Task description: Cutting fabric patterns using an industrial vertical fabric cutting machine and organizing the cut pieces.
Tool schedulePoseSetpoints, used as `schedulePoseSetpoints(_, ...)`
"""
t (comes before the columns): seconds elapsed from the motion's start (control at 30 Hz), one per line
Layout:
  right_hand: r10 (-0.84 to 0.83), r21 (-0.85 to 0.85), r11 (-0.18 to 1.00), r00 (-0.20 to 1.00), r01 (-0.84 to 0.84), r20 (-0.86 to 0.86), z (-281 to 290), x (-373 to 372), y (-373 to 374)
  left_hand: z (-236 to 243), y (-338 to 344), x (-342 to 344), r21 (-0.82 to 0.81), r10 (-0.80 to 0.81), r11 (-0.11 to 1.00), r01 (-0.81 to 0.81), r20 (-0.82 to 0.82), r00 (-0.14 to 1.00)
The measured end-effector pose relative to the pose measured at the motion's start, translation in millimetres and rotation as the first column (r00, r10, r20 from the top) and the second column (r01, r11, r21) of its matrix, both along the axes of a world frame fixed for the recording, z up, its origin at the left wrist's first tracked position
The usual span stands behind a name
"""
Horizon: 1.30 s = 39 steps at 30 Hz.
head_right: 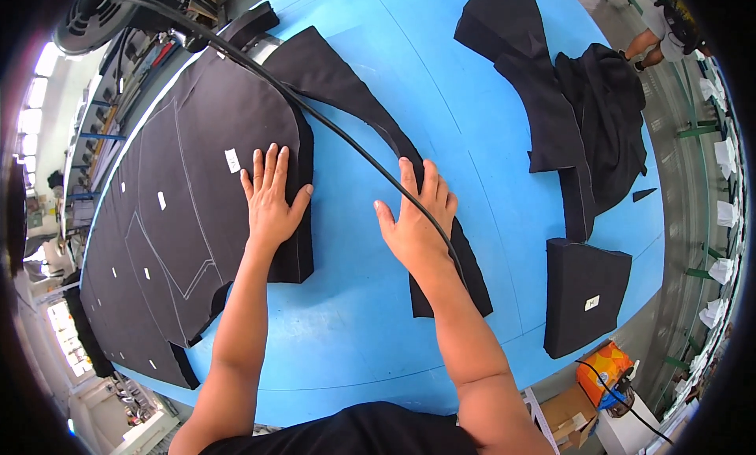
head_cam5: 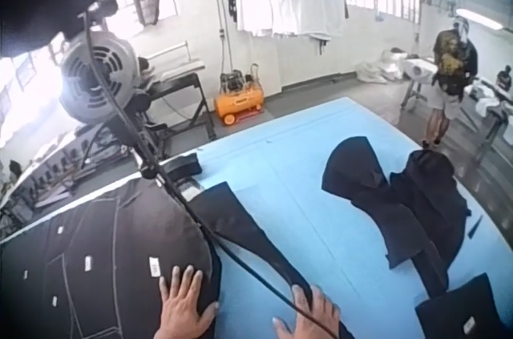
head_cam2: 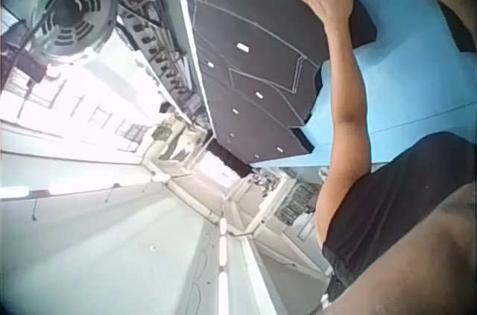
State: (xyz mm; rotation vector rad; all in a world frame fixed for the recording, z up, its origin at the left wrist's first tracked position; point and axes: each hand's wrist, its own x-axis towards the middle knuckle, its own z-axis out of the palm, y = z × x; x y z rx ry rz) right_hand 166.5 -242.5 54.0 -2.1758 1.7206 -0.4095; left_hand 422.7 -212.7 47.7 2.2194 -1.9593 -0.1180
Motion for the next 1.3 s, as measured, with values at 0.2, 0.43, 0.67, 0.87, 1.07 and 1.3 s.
schedulePoseSetpoints(0.2, 0.008, 0.027, 1.0, 1.0, -0.008, 0.007, 2.6, -5.5, -9.2, -0.2, -1.4, 0.2, 0.004, 0.025, 1.0, -0.026, 0.013, 1.0)
schedulePoseSetpoints(0.43, -0.006, 0.068, 0.998, 1.0, 0.005, 0.009, 8.6, 12.8, -31.8, 0.6, 0.2, 0.9, -0.022, 0.024, 0.999, -0.024, -0.013, 1.0)
schedulePoseSetpoints(0.67, 0.009, -0.107, 0.994, 1.0, -0.01, -0.01, -21.1, 0.7, -47.1, 0.1, 1.8, 2.0, -0.059, 0.012, 0.998, -0.014, -0.025, 1.0)
schedulePoseSetpoints(0.87, -0.03, -0.064, 0.997, 0.994, 0.037, 0.104, -15.5, -40.6, -75.9, -4.1, 1.4, 1.9, -0.067, 0.007, 0.998, -0.012, -0.073, 0.997)
schedulePoseSetpoints(1.07, -0.179, 0.253, 0.956, 0.977, 0.146, 0.114, 4.1, -41.2, -80.3, -2.3, 5.3, 11.5, -0.087, 0.019, 0.996, -0.026, -0.083, 0.996)
schedulePoseSetpoints(1.3, -0.194, 0.253, 0.941, 0.971, 0.225, -0.142, -9.1, -39.4, -109.2, -8.3, 5.5, 5.9, -0.099, 0.011, 0.995, -0.023, -0.118, 0.993)
